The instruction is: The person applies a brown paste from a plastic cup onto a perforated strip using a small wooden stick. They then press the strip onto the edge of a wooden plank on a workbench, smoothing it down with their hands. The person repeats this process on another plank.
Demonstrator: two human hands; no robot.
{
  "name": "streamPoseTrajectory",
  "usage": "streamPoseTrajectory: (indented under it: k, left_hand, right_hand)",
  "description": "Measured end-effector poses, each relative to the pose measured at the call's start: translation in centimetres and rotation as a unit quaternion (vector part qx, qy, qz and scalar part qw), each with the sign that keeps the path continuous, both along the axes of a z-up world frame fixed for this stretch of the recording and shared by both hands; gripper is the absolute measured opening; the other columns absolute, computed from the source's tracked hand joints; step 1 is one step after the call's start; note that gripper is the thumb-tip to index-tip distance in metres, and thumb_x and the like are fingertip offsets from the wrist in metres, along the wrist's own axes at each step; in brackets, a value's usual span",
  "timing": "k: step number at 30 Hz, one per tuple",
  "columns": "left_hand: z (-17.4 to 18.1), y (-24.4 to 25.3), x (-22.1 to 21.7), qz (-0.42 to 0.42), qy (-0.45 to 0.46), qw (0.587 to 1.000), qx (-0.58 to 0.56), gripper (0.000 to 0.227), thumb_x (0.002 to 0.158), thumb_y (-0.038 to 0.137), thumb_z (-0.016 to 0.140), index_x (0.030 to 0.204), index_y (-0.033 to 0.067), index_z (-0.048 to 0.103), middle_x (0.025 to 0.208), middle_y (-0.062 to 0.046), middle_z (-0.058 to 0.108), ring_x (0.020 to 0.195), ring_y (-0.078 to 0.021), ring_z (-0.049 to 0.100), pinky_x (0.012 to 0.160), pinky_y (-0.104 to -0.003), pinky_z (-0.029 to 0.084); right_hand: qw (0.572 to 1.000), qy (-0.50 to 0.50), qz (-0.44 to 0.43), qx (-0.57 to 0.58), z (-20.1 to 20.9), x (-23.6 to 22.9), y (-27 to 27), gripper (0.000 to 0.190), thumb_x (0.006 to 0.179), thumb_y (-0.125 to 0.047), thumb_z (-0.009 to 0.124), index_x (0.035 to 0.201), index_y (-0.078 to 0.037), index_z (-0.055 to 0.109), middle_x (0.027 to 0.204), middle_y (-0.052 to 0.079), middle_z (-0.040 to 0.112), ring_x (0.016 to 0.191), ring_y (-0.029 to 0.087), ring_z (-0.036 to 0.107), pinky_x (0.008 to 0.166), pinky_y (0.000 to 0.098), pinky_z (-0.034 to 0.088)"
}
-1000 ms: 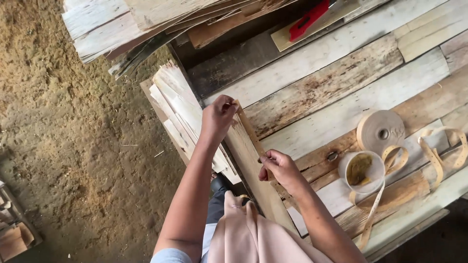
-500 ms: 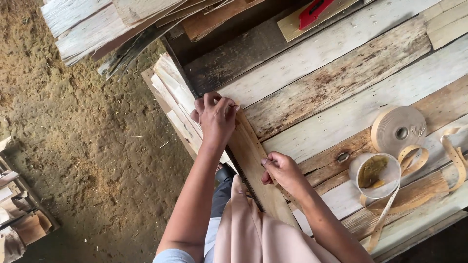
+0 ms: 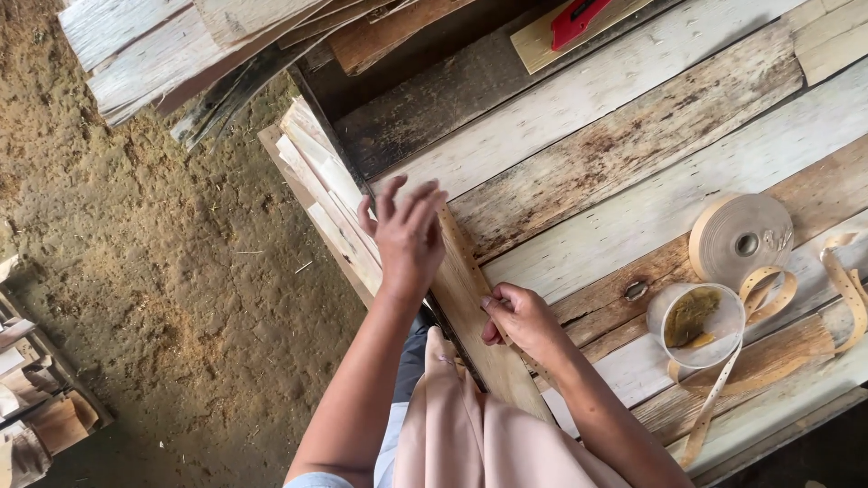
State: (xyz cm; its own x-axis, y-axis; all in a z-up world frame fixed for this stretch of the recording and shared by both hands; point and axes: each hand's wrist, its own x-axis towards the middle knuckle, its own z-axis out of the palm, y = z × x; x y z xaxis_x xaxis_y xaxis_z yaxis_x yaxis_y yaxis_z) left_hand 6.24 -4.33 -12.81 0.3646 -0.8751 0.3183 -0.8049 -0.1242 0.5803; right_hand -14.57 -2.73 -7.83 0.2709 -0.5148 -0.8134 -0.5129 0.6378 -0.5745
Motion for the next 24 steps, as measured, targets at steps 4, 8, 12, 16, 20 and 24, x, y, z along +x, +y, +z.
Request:
streamPoseTrajectory:
  k: [4,8,12,16,20,24]
  left_hand:
    - [0.4,0.4,-1.4,-0.006,-0.060,0.996,0.066,0.030,0.097,0.025,0.069,0.126,0.0213,0.071,0.138,0.002,0.067,0.153,-0.0352,0.027,0.110,-0.076,-0.009]
    - [-0.2,0.5,-1.8,0.002,-0.071,0.988,0.137,0.039,0.101,0.030,0.063,0.138,0.0230,0.065,0.151,0.006,0.057,0.157,-0.0334,0.012,0.109,-0.076,-0.016]
    - [1.0,0.6,-1.6,-0.011,-0.042,0.986,0.162,0.038,0.102,0.034,0.060,0.139,0.0250,0.065,0.153,0.008,0.054,0.157,-0.0355,0.006,0.122,-0.068,0.001]
    - [-0.6,0.6,-2.2,0.013,-0.084,0.975,0.203,0.044,0.101,0.038,0.060,0.144,0.0297,0.059,0.159,0.013,0.045,0.157,-0.0358,-0.002,0.111,-0.074,-0.017]
    - [-0.8,0.6,-2.3,0.011,-0.078,0.969,0.236,0.044,0.103,0.041,0.057,0.147,0.0318,0.056,0.162,0.014,0.039,0.157,-0.0340,-0.003,0.110,-0.074,-0.019]
    - [-0.6,0.7,-2.3,0.002,-0.065,0.966,0.250,0.049,0.102,0.042,0.058,0.149,0.0310,0.053,0.164,0.014,0.034,0.156,-0.0377,-0.004,0.107,-0.080,-0.015]
  right_hand:
    - [1.000,-0.003,0.021,-0.023,0.3,-0.2,0.0,0.023,0.099,-0.023,0.063,0.097,0.000,0.065,0.063,0.024,0.072,0.055,0.026,0.074,0.051,0.0318,0.062]
    - [0.999,0.005,0.041,-0.015,2.1,-0.3,-0.3,0.024,0.100,-0.023,0.060,0.093,-0.001,0.067,0.066,0.022,0.074,0.058,0.025,0.075,0.054,0.0321,0.063]
    - [0.990,0.016,0.117,-0.072,3.6,-1.2,-0.2,0.025,0.098,-0.025,0.062,0.090,-0.003,0.072,0.074,0.017,0.080,0.071,0.020,0.075,0.068,0.0344,0.062]
    - [0.977,0.060,0.164,-0.125,5.3,-1.0,-0.5,0.025,0.097,-0.030,0.063,0.087,-0.010,0.075,0.077,0.008,0.084,0.072,0.012,0.072,0.069,0.0317,0.058]
    - [0.969,0.066,0.194,-0.136,5.5,-1.0,-0.9,0.028,0.097,-0.033,0.062,0.080,-0.014,0.075,0.070,0.003,0.083,0.071,0.015,0.073,0.070,0.0303,0.057]
    - [0.992,0.034,0.120,-0.014,3.8,-1.4,-1.2,0.031,0.100,-0.024,0.059,0.077,-0.008,0.071,0.063,0.010,0.081,0.060,0.012,0.069,0.052,0.0233,0.047]
